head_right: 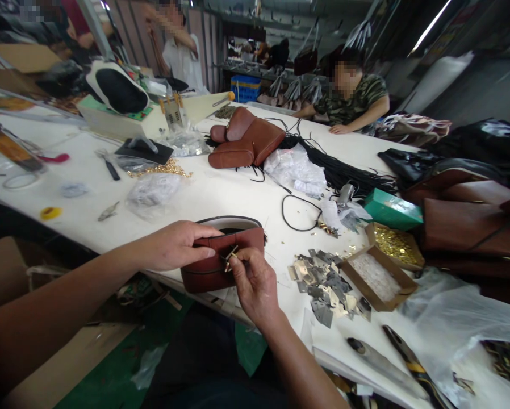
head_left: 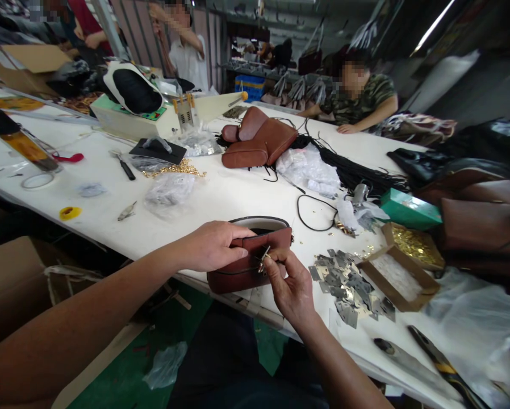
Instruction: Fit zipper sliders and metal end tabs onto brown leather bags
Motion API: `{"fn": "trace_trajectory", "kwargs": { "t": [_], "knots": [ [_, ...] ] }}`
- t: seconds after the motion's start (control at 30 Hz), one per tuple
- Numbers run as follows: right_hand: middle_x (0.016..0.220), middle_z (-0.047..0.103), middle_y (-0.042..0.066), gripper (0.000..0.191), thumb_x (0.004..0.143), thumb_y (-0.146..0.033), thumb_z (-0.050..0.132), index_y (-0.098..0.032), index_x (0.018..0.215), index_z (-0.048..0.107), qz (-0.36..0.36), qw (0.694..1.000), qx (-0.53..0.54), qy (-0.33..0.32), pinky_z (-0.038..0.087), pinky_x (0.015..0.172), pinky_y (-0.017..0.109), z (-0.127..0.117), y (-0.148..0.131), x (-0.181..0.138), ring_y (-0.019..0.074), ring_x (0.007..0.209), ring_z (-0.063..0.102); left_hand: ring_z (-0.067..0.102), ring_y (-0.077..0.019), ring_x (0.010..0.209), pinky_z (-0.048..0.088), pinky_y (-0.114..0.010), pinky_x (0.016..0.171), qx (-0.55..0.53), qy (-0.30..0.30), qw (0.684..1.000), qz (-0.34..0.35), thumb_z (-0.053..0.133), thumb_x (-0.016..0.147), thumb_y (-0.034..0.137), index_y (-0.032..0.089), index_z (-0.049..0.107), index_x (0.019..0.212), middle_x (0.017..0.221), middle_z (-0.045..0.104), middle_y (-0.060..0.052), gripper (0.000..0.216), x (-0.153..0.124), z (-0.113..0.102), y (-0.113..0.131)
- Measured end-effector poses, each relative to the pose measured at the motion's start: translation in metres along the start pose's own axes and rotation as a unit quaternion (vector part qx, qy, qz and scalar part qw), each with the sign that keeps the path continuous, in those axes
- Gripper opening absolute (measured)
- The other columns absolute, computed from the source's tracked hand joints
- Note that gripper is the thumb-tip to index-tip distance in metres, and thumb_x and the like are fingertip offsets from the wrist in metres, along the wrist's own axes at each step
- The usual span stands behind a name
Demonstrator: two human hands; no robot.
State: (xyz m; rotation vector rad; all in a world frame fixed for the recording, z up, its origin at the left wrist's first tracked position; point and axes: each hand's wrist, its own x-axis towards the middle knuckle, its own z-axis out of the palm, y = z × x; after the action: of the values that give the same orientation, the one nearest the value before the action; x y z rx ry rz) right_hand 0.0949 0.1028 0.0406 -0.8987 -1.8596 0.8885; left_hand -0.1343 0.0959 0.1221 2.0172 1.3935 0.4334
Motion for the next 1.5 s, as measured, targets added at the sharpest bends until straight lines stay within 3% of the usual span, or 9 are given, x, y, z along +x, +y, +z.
{"fn": "trace_trajectory", "kwargs": {
  "t": [0.23, 0.53, 0.6, 0.77, 0.87, 1.1, 1.27, 1.5],
  "knots": [
    [0.088, 0.068, 0.001, 0.012, 0.103, -0.031, 0.060, -0.024, 0.094, 0.064, 0.020, 0.998, 0.021, 0.058, 0.050, 0.075, 0.030, 0.013, 0.003, -0.006, 0.0171, 0.079, 0.064, 0.069, -0.0206, 0.094, 0.047, -0.025, 0.081, -0.060, -0.024, 0.998, -0.005, 0.057, 0.091, 0.026, 0.020, 0.074, 0.119, 0.105, 0.077, -0.001, 0.033, 0.003, 0.000, -0.002],
    [0.085, 0.067, 0.001, 0.012, 0.102, -0.026, 0.059, -0.024, 0.091, 0.063, -0.018, 0.998, -0.041, 0.041, 0.048, 0.074, 0.030, 0.013, -0.011, 0.002, 0.0167, 0.078, 0.064, 0.067, -0.0197, 0.090, 0.045, -0.025, 0.078, -0.066, -0.016, 0.998, 0.002, 0.059, 0.091, 0.025, 0.021, 0.073, 0.114, 0.101, 0.076, 0.000, 0.027, -0.001, 0.004, 0.002],
    [0.085, 0.068, 0.002, 0.014, 0.103, -0.027, 0.057, -0.024, 0.090, 0.062, -0.016, 0.999, -0.039, 0.019, 0.048, 0.073, 0.030, 0.007, -0.014, 0.004, 0.0168, 0.077, 0.064, 0.067, -0.0192, 0.091, 0.044, -0.024, 0.078, -0.069, -0.019, 0.997, 0.011, 0.058, 0.091, 0.023, 0.021, 0.073, 0.114, 0.102, 0.076, 0.000, 0.027, -0.002, 0.003, 0.002],
    [0.084, 0.068, 0.002, 0.014, 0.103, -0.029, 0.056, -0.024, 0.091, 0.062, -0.054, 0.986, -0.095, -0.127, 0.046, 0.066, 0.029, -0.021, -0.018, 0.020, 0.0167, 0.074, 0.063, 0.061, -0.0169, 0.078, 0.038, -0.024, 0.068, -0.064, -0.049, 0.997, -0.006, 0.060, 0.088, 0.026, 0.017, 0.074, 0.095, 0.082, 0.069, 0.002, 0.018, -0.003, 0.000, 0.001],
    [0.084, 0.068, 0.001, 0.016, 0.103, -0.030, 0.056, -0.024, 0.089, 0.063, -0.043, 0.983, -0.094, -0.153, 0.045, 0.063, 0.028, -0.028, -0.019, 0.024, 0.0161, 0.072, 0.062, 0.056, -0.0151, 0.072, 0.035, -0.023, 0.063, -0.065, -0.054, 0.996, -0.022, 0.063, 0.086, 0.029, 0.017, 0.073, 0.089, 0.074, 0.063, 0.003, 0.017, -0.002, -0.002, -0.001],
    [0.076, 0.070, -0.001, 0.022, 0.099, -0.035, 0.063, -0.022, 0.082, 0.065, 0.048, 0.997, -0.011, -0.056, 0.046, 0.060, 0.026, -0.007, -0.020, 0.016, 0.0145, 0.065, 0.061, 0.053, -0.0142, 0.070, 0.035, -0.022, 0.062, -0.087, -0.052, 0.994, -0.043, 0.067, 0.082, 0.036, 0.016, 0.073, 0.084, 0.069, 0.058, 0.005, 0.021, -0.001, -0.003, -0.004],
    [0.072, 0.068, -0.001, 0.024, 0.098, -0.037, 0.064, -0.022, 0.079, 0.063, 0.061, 0.997, 0.037, -0.043, 0.047, 0.059, 0.025, -0.002, -0.019, 0.018, 0.0141, 0.063, 0.060, 0.051, -0.0134, 0.069, 0.034, -0.022, 0.060, -0.086, -0.056, 0.993, -0.058, 0.069, 0.080, 0.038, 0.016, 0.072, 0.081, 0.068, 0.055, 0.005, 0.021, 0.000, -0.007, -0.006],
    [0.069, 0.068, -0.001, 0.023, 0.096, -0.032, 0.064, -0.023, 0.075, 0.062, 0.041, 0.998, -0.045, -0.005, 0.045, 0.057, 0.026, 0.004, -0.017, 0.019, 0.0141, 0.060, 0.060, 0.047, -0.0121, 0.066, 0.031, -0.023, 0.058, -0.074, -0.042, 0.995, -0.055, 0.067, 0.082, 0.036, 0.016, 0.068, 0.076, 0.064, 0.051, 0.006, 0.020, 0.002, -0.003, -0.006]
  ]
}}
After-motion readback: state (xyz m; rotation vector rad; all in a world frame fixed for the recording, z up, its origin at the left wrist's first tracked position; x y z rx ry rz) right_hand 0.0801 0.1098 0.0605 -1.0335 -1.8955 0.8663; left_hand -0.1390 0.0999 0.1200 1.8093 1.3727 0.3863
